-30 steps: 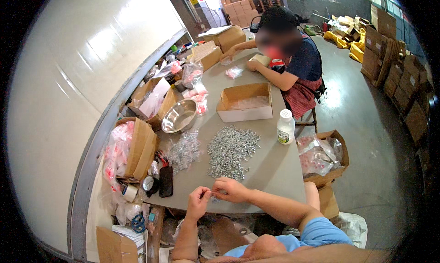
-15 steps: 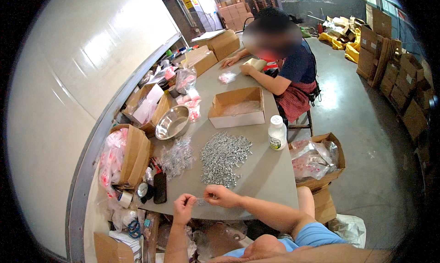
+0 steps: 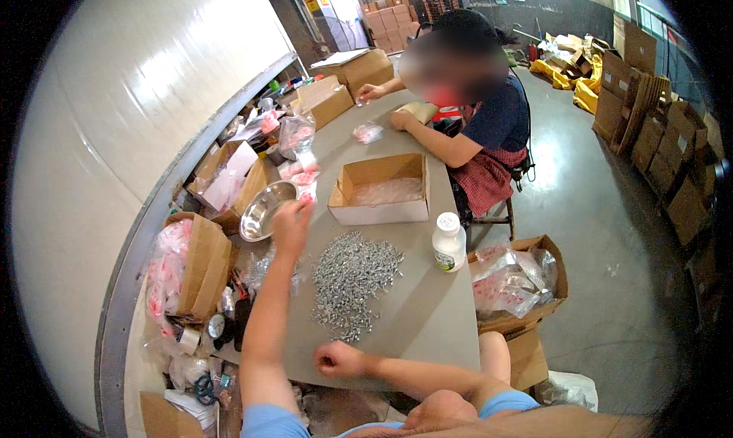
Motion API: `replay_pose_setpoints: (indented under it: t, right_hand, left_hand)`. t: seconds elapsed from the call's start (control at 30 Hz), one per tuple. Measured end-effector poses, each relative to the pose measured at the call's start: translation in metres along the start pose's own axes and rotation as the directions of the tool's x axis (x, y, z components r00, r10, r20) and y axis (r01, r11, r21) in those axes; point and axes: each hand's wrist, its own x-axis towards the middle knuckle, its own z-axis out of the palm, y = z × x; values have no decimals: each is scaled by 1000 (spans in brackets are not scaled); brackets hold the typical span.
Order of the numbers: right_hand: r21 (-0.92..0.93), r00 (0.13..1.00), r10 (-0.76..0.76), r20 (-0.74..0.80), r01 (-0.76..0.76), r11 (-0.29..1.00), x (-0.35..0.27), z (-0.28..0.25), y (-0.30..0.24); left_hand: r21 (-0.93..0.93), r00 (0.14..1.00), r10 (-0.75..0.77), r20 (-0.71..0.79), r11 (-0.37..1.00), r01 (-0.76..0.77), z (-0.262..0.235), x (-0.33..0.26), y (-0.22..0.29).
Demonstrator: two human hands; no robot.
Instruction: The person sorts small metal parts from a pile on a table into plastic bags by hand and places the bags into a box.
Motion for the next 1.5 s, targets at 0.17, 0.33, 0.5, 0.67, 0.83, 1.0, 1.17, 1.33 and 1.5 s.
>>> replay_pose_setpoints:
  t: [0.17,0.33,0.5,0.67,0.83,1.0,1.17,1.33,1.5]
  right_hand:
    - [165,997,-27,-78,39,985,4,9,-3]
    - [102,990,-20,-142,35,994,6,7,13]
    - [94,996,10,-87,-2,996,3,21,18]
    - [26,996,29,-89,-27,999,7,15,21]
    - [95,996,42,-74,-34,995,1,11,6]
    - [95,995,76,-63,-69,993,0,7,-9]
    - [-11,989,145,41,-144,989,-2,-8,-24]
    - [-426,993,91,-74,-114,898,-8,1,-25]
    - [-816,923,-130,-362,-246,524,-11,-19,-37]
  left_hand:
    - [17,812,91,577,992,-122,152,62,8]
    - [86,456,41,889,964,-253,227,106,26]
    - [365,564,-192,803,907,-210,212,86,-1]
    - [396,799,-185,572,916,-71,174,93,5]
    - [261,905,-123,407,965,14,145,77,4]
    - [42,889,-188,417,981,188,123,78,-4]
    - [-88,963,-75,259,991,101,79,49,21]
    - [-350,969,-141,203,914,206,2,-28,40]
    - [-407,936,-248,249,851,333,-86,-138,46]
